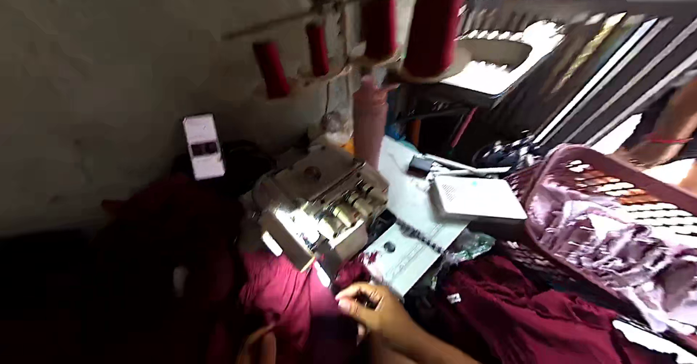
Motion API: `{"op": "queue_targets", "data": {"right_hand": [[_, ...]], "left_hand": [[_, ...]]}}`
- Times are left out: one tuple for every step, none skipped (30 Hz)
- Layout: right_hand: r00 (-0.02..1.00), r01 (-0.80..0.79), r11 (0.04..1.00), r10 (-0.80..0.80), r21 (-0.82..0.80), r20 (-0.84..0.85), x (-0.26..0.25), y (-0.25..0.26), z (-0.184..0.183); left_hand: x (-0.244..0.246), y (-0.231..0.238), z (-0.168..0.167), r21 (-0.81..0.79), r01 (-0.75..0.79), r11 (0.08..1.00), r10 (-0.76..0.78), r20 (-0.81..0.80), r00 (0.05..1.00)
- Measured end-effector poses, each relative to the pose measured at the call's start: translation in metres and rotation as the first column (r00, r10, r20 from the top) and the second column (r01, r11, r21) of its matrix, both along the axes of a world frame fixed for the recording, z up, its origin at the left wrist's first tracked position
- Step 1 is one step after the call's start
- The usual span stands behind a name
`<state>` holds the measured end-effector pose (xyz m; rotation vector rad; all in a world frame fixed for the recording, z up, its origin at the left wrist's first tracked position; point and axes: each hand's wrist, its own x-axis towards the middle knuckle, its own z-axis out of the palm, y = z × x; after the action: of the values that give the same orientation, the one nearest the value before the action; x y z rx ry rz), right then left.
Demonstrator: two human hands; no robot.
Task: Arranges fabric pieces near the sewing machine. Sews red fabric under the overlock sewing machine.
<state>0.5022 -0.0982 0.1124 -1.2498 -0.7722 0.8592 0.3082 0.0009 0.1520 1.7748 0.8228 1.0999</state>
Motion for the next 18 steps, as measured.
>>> {"op": "queue_targets", "data": {"right_hand": [[1.000,-0.003,1.000,0.003,-0.001,-0.007,0.002,0.001,0.002],[1.000,-0.005,1.000,0.005,0.005,-0.014,0.004,0.002,0.004],[1.000,-0.004,1.000,0.004,0.015,-0.016,0.005,0.003,0.004],[1.000,0.001,0.999,-0.001,0.032,-0.014,0.005,0.004,0.002],[1.000,0.007,0.999,-0.007,0.051,-0.001,0.005,0.004,0.000],[1.000,0.014,0.997,-0.015,0.071,0.020,0.005,0.003,-0.003],[0.999,0.019,0.996,-0.023,0.090,0.044,0.006,0.003,-0.005],[0.998,0.021,0.995,-0.027,0.102,0.065,0.006,0.004,-0.006],[0.995,0.020,0.995,-0.029,0.102,0.090,0.007,0.005,-0.006],[0.992,0.016,0.996,-0.028,0.091,0.124,0.007,0.007,-0.004],[0.986,0.012,0.997,-0.025,0.077,0.166,0.008,0.009,-0.004],[0.975,0.015,0.997,-0.031,0.074,0.218,0.007,0.011,-0.005],[0.961,0.023,0.996,-0.045,0.085,0.273,0.007,0.013,-0.007],[0.947,0.032,0.993,-0.066,0.110,0.315,0.006,0.015,-0.009],[0.939,0.038,0.991,-0.080,0.129,0.336,0.005,0.016,-0.010],[0.939,0.040,0.990,-0.084,0.138,0.333,0.003,0.015,-0.009],[0.945,0.038,0.990,-0.079,0.134,0.316,0.002,0.013,-0.008],[0.953,0.037,0.991,-0.073,0.129,0.294,0.000,0.011,-0.007]], "left_hand": [[0.005,-0.002,0.005,-0.025,-0.013,1.000,0.013,0.021,1.000],[0.010,-0.003,0.011,-0.041,-0.025,0.999,0.026,0.034,0.999],[0.014,-0.003,0.016,-0.052,-0.042,0.998,0.044,0.039,0.998],[0.016,-0.003,0.019,-0.052,-0.052,0.997,0.054,0.036,0.998],[0.017,-0.002,0.021,-0.039,-0.052,0.998,0.053,0.030,0.998],[0.020,-0.001,0.021,-0.012,-0.048,0.999,0.048,0.025,0.999],[0.023,0.000,0.021,0.026,-0.046,0.999,0.045,0.023,0.999],[0.026,0.001,0.021,0.066,-0.046,0.997,0.044,0.022,0.999],[0.029,0.002,0.020,0.106,-0.044,0.993,0.043,0.013,0.999],[0.032,0.002,0.020,0.142,-0.044,0.989,0.045,-0.006,0.999],[0.035,0.002,0.021,0.174,-0.044,0.984,0.050,-0.033,0.998],[0.037,0.002,0.022,0.201,-0.042,0.979,0.058,-0.074,0.996],[0.038,0.001,0.023,0.243,-0.037,0.969,0.069,-0.123,0.990],[0.039,0.001,0.023,0.306,-0.022,0.952,0.083,-0.189,0.978],[0.040,-0.002,0.024,0.372,0.010,0.928,0.093,-0.256,0.962],[0.041,-0.007,0.025,0.428,0.052,0.902,0.097,-0.319,0.943],[0.043,-0.013,0.025,0.464,0.090,0.881,0.092,-0.355,0.930],[0.045,-0.020,0.025,0.479,0.121,0.869,0.082,-0.382,0.921]]}}
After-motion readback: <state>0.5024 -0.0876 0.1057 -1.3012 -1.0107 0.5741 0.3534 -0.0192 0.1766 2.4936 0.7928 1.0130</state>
